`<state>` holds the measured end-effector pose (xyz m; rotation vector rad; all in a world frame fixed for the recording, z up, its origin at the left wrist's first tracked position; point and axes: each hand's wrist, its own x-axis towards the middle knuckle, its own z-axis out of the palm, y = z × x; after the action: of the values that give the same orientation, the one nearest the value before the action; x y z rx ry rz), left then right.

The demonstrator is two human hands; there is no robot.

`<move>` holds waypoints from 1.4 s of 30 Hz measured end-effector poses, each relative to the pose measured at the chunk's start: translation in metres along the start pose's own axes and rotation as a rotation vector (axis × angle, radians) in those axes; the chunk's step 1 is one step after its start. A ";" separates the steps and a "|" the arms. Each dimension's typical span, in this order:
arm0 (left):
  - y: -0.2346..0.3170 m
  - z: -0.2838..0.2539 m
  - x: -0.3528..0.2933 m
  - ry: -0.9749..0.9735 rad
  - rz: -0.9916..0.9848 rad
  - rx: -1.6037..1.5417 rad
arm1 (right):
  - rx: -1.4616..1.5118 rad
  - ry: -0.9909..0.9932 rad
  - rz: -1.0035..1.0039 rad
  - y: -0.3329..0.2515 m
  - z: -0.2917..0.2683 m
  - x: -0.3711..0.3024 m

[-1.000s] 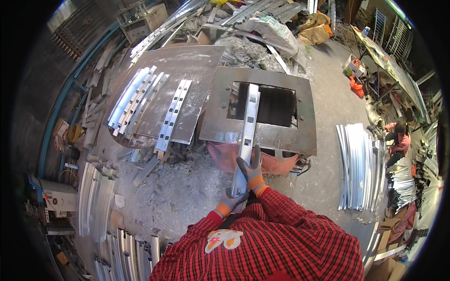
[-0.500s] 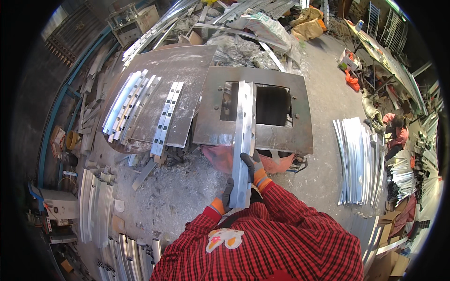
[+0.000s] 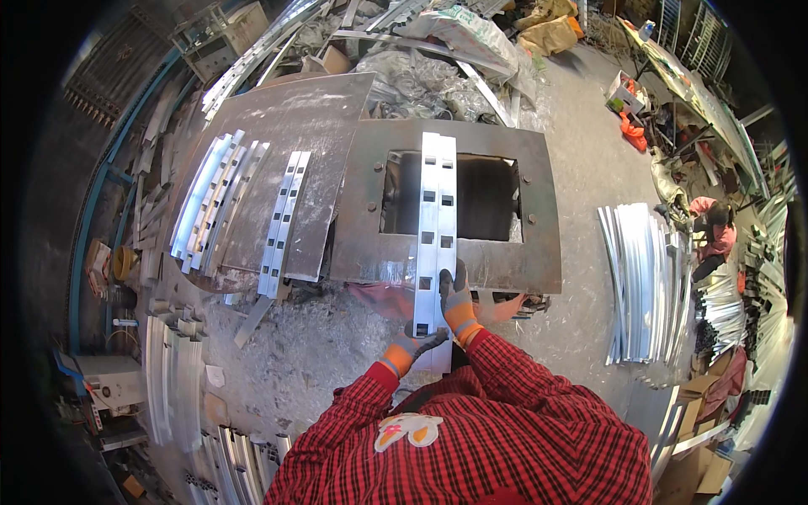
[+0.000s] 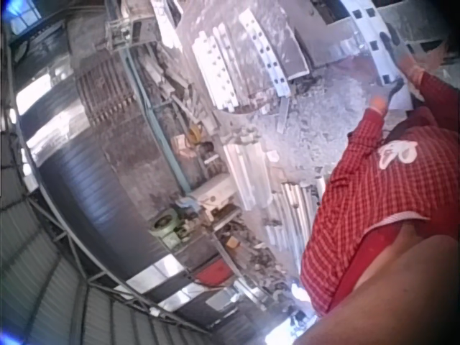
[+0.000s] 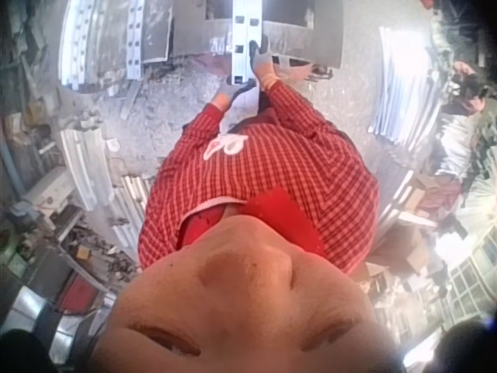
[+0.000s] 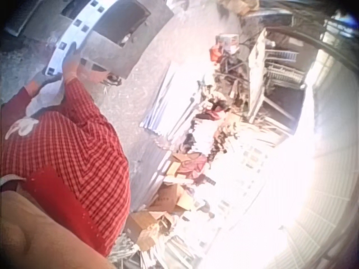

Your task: The person repeatedly picks up long, perforated metal strips and rubs their edges against a stationary metal fixture to smooth or deburr them. After each strip is finished, it is placed on a growing stack on the workbench.

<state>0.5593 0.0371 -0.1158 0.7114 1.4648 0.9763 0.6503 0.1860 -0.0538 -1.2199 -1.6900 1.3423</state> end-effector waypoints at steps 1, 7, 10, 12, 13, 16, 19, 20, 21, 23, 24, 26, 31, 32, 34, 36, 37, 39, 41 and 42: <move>0.014 0.000 0.005 -0.004 -0.006 0.015 | -0.014 -0.005 0.015 0.003 -0.001 0.009; 0.126 0.000 0.024 0.137 0.047 -0.013 | -0.574 0.151 -0.380 -0.063 -0.029 0.094; 0.150 -0.001 0.044 0.265 -0.164 0.302 | -0.690 0.036 -0.539 -0.079 -0.030 0.154; 0.110 -0.013 0.059 0.247 -0.238 0.466 | -0.778 -0.070 -0.601 -0.096 -0.012 0.178; 0.096 -0.004 0.057 0.293 -0.162 0.338 | -0.809 -0.098 -0.582 -0.092 -0.011 0.184; 0.064 0.007 0.033 0.312 -0.035 -0.048 | -0.917 -0.176 -0.509 -0.086 0.007 0.162; 0.069 0.002 -0.017 0.250 -0.165 0.064 | -0.928 -0.172 -0.474 -0.076 0.011 0.117; 0.042 0.004 -0.031 0.233 -0.118 -0.064 | -0.910 -0.184 -0.469 -0.070 0.014 0.097; 0.050 0.009 -0.054 0.237 -0.078 -0.201 | -0.897 -0.180 -0.451 -0.059 0.012 0.080; -0.011 0.010 -0.083 0.238 -0.195 -0.033 | -0.843 -0.211 -0.512 -0.055 0.021 0.041; -0.027 0.017 -0.100 0.260 -0.179 -0.002 | -0.860 -0.246 -0.478 -0.055 0.022 0.023; -0.046 0.028 -0.125 0.321 -0.152 0.059 | -0.852 -0.283 -0.483 -0.049 0.024 -0.012; -0.013 0.022 -0.118 0.317 -0.197 0.105 | -0.817 -0.211 -0.531 -0.045 0.024 0.003; -0.002 0.015 -0.104 0.305 -0.232 0.064 | -0.798 -0.178 -0.548 -0.050 0.026 0.021; 0.043 0.005 -0.071 0.272 -0.185 0.100 | -0.789 -0.115 -0.586 -0.058 0.026 0.069; 0.069 -0.003 -0.028 0.346 -0.005 0.186 | -0.761 -0.092 -0.610 -0.068 0.023 0.119; 0.091 -0.006 -0.011 0.376 0.053 0.236 | -0.738 -0.080 -0.585 -0.069 0.022 0.145; 0.109 -0.011 0.028 0.407 -0.084 0.356 | -0.715 -0.077 -0.604 -0.077 0.024 0.185; 0.130 -0.019 0.052 0.408 -0.180 0.366 | -0.705 -0.104 -0.596 -0.086 0.026 0.210; 0.145 -0.020 0.055 0.385 -0.203 0.314 | -0.746 -0.102 -0.592 -0.086 0.024 0.220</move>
<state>0.5166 0.1488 -0.0154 0.6020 2.0169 0.7593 0.5276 0.3787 0.0104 -0.8801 -2.4808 0.4206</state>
